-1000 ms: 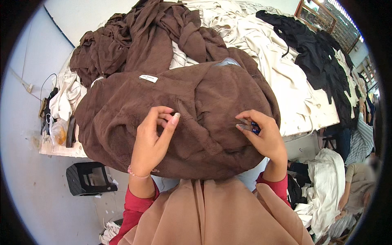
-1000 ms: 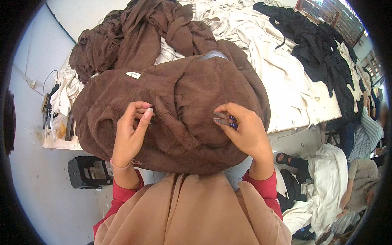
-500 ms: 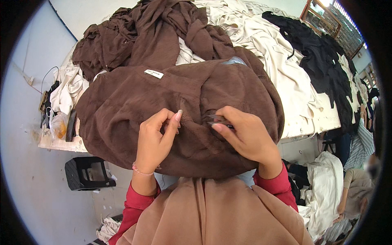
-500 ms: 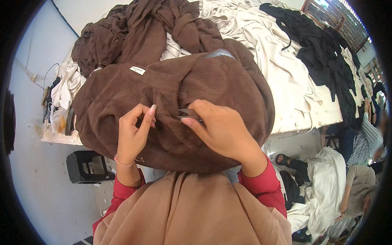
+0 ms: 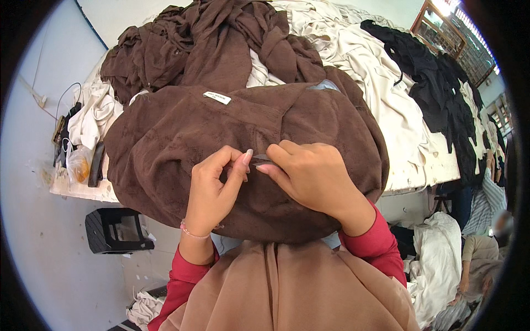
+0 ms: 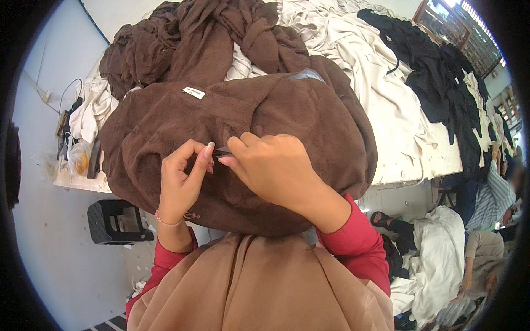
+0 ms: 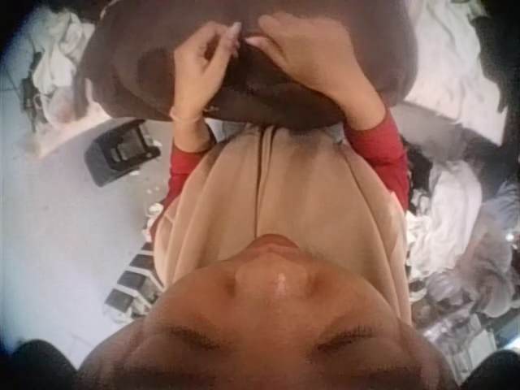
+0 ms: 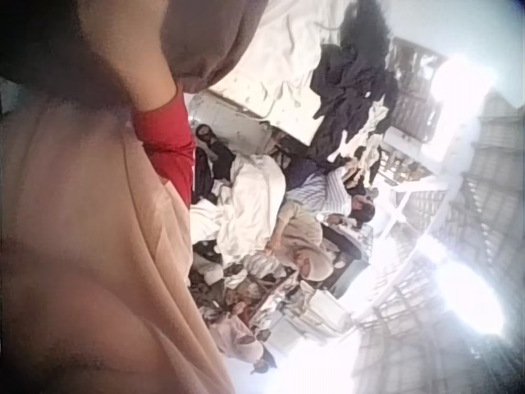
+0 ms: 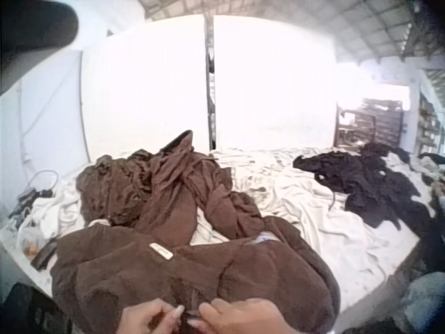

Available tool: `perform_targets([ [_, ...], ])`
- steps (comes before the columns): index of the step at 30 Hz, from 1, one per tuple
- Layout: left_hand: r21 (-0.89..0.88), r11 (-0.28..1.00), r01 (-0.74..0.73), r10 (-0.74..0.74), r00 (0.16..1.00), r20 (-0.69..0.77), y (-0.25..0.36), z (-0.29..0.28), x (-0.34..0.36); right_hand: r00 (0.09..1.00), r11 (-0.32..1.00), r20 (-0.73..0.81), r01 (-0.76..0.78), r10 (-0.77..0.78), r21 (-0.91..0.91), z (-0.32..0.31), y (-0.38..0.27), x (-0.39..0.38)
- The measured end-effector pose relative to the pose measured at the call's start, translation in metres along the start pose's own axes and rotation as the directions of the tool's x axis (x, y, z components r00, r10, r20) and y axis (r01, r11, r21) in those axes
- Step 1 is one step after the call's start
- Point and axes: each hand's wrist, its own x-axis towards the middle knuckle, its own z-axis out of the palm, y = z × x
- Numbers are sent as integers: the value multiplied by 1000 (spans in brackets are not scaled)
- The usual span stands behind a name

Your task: The person uses a small blade to cut and remove loose threads and lint from a brown garment. They repeatedly inspect the fabric, pick at protruding fibers, and trim them with the tool while holding the garment in both hands.

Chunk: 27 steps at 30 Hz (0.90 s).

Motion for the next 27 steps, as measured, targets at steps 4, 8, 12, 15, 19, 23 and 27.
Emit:
perform_targets([
  [4, -15, 1000, -1, 1, 1000, -7, 0, 1, 0, 995, 999, 93, -42, 43, -7, -3, -1, 1],
  [8, -2, 999, -37, 37, 998, -49, 1, 0, 4, 992, 996, 99, -82, 78, 34, -9, 5, 1],
  [12, 103, 992, -77, 90, 986, -138, 1, 3, 16, 979, 949, 31, -202, 200, 243, -18, 18, -2],
  [15, 184, 972, -147, 167, 981, -102, 1, 8, 31, 959, 903, 21, -274, 283, 332, -21, 25, -6],
  [19, 300, 940, -160, 183, 982, -51, 2, 17, 37, 939, 871, 96, -341, 329, 353, -22, 26, -12],
  [23, 281, 951, -128, 157, 984, -83, 0, 17, 39, 947, 881, 99, -320, 305, 350, -23, 27, -13],
  [27, 216, 971, -106, 133, 984, -118, -1, 4, 39, 964, 914, 97, -266, 248, 307, -14, 28, -6],
])
